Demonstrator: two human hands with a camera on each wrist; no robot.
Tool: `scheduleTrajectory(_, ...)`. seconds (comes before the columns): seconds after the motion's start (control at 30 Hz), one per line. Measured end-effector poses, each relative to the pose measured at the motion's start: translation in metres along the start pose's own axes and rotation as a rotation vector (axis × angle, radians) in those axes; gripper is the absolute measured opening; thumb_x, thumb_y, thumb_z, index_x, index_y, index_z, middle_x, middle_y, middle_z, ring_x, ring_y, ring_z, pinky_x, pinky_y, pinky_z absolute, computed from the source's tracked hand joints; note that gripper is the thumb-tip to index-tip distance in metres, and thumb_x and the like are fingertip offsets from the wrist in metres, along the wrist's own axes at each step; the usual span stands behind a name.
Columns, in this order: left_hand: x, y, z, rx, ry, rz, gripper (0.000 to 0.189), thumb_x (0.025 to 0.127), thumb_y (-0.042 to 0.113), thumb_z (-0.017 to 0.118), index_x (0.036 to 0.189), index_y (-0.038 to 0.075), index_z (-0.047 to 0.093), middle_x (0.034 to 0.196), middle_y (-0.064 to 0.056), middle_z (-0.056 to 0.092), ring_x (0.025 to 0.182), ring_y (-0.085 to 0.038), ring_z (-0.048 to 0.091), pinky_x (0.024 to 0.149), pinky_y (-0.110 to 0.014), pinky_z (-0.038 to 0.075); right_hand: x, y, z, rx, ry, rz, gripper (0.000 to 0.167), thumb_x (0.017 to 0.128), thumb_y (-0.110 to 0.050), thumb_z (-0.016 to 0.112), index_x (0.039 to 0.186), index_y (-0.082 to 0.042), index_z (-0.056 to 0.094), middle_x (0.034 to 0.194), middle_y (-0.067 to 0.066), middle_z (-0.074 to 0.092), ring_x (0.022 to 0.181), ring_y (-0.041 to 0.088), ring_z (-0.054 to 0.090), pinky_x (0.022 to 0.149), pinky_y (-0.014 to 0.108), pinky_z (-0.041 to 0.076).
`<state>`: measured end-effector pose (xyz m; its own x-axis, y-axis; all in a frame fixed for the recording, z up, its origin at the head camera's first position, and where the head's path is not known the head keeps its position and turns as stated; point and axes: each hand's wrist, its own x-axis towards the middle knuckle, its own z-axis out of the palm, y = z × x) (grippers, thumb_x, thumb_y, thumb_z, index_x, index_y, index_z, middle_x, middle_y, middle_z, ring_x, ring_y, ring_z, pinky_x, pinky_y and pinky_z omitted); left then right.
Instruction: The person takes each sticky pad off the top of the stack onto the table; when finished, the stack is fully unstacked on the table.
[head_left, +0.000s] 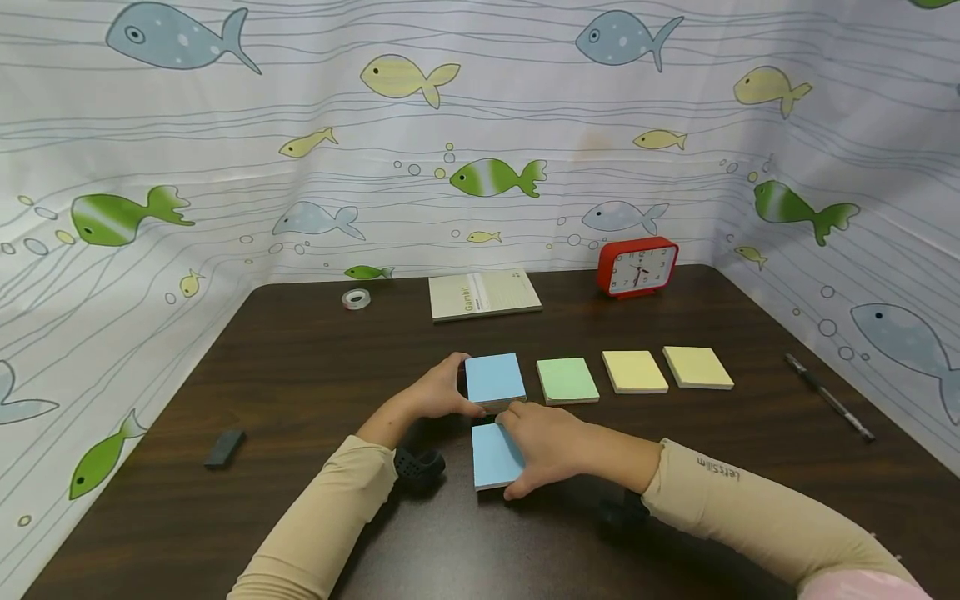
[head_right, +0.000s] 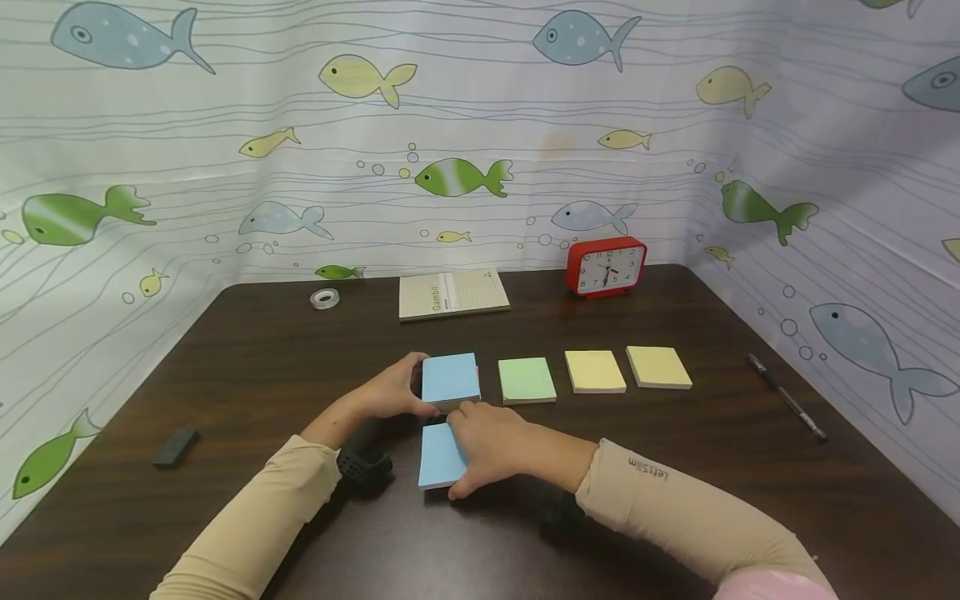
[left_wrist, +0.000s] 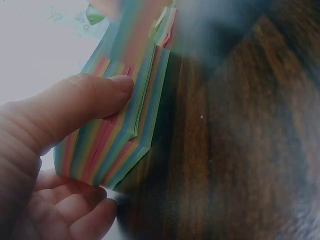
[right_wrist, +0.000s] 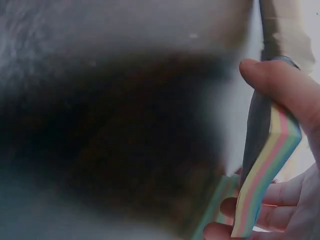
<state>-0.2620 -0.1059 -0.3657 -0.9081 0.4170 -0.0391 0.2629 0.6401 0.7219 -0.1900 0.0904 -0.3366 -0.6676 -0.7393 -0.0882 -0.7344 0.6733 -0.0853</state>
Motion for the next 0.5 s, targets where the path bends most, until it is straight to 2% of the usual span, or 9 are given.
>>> scheduleTrajectory(0.17,0.000,0.000,0.001,0.006,-0.007,-0.017,0.092,0.062,0.028,0.079,0.132,0.000,0.025,0.121,-0.015,0.040,0.106,-0.026,0.043,0.084,-0.040,0.037,0.007,-0.004,0.008,-0.119,-0.046,0.022,0.089,0.061,-0.067,0.060,0.122,-0.004,0.046,0.105,0.004,0.049,0.091,0.016,0.047,0.065,0.029,0.045)
scheduleTrajectory(0.3,0.000,-0.001,0.003,0.003,-0.006,-0.013,0.092,0.062,0.026,0.079,0.131,-0.001,0.024,0.122,-0.016,0.040,0.107,-0.027,0.042,0.084,-0.040,0.037,0.009,-0.006,0.003,-0.185,-0.057,0.014,0.095,0.063,-0.072,0.053,0.129,-0.005,0.040,0.116,0.006,0.048,0.103,0.020,0.046,0.071,0.034,0.045)
scheduleTrajectory(0.4,0.000,-0.001,0.003,0.014,-0.006,-0.019,0.093,0.062,0.025,0.080,0.132,-0.001,0.024,0.123,-0.016,0.038,0.109,-0.027,0.041,0.084,-0.041,0.037,0.010,-0.005,-0.010,-0.169,-0.025,-0.001,0.088,0.065,-0.070,0.053,0.128,-0.009,0.043,0.111,0.003,0.051,0.095,0.017,0.051,0.064,0.031,0.046)
scheduleTrajectory(0.5,0.001,-0.001,0.002,0.030,-0.005,-0.022,0.095,0.061,0.026,0.080,0.133,-0.001,0.022,0.125,-0.017,0.037,0.110,-0.029,0.041,0.084,-0.042,0.037,0.013,-0.001,-0.024,-0.129,0.041,-0.006,0.073,0.070,-0.064,0.055,0.122,-0.013,0.051,0.102,-0.001,0.055,0.082,0.012,0.055,0.054,0.027,0.044)
